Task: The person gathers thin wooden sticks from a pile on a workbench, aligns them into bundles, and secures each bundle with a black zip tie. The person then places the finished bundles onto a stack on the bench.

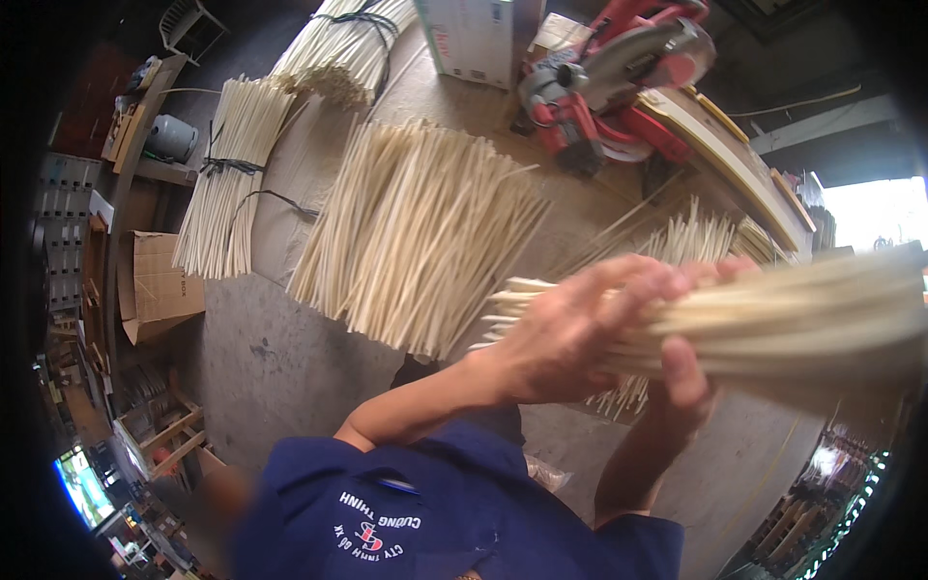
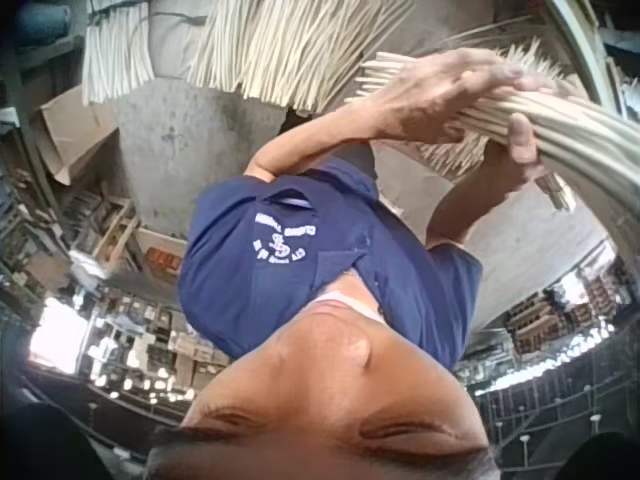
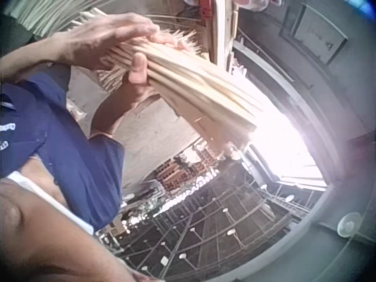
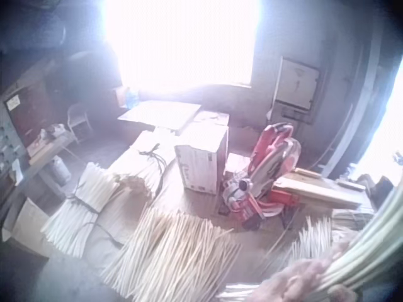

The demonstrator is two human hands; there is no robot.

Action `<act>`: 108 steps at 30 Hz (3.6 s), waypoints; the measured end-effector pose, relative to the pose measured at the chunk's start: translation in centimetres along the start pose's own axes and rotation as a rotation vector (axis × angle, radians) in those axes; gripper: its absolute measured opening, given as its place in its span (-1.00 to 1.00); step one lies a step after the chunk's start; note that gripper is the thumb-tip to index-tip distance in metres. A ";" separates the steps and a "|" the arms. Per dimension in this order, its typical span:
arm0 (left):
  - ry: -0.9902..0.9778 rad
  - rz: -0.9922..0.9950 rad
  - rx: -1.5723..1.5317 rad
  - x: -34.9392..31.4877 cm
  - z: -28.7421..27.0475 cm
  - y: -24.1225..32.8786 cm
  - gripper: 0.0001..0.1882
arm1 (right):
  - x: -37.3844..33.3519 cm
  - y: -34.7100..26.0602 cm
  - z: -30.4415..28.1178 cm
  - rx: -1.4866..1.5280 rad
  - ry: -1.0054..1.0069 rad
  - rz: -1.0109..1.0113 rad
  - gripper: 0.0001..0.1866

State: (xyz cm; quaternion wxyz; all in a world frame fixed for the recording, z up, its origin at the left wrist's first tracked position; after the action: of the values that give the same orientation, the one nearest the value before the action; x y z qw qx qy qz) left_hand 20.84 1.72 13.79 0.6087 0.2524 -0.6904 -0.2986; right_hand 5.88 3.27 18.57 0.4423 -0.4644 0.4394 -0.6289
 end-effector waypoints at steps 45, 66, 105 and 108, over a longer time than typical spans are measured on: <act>-0.313 -0.726 0.329 -12.3 9.2 -28.2 -0.65 | -22.2 28.3 -15.5 -0.182 0.492 0.871 -0.58; -0.841 -1.132 0.556 -10.8 22.8 -38.8 -0.76 | -23.7 24.1 -39.5 -0.048 0.611 0.847 -0.66; 0.173 -1.054 -0.420 -7.9 19.9 -8.6 -0.76 | -17.8 15.0 -27.8 0.714 0.253 0.741 -0.74; 0.233 -0.896 -0.378 -4.2 16.5 -8.5 -0.73 | -17.7 14.0 -26.0 0.723 0.200 0.730 -0.73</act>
State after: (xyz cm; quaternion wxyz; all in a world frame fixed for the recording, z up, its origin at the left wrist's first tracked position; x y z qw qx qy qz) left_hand 4.94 0.51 3.43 0.5288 0.4409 -0.3754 -0.6205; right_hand -14.23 20.89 -3.13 0.7208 -0.0362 0.3677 -0.5865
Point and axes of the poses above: each hand's wrist, its own x-axis towards the middle knuckle, its own z-axis out of the palm, y = z × x, the point moved 4 cm from there along x, towards the middle knuckle, and after that the axes turned 1 degree about -y, right-handed, at the moved point
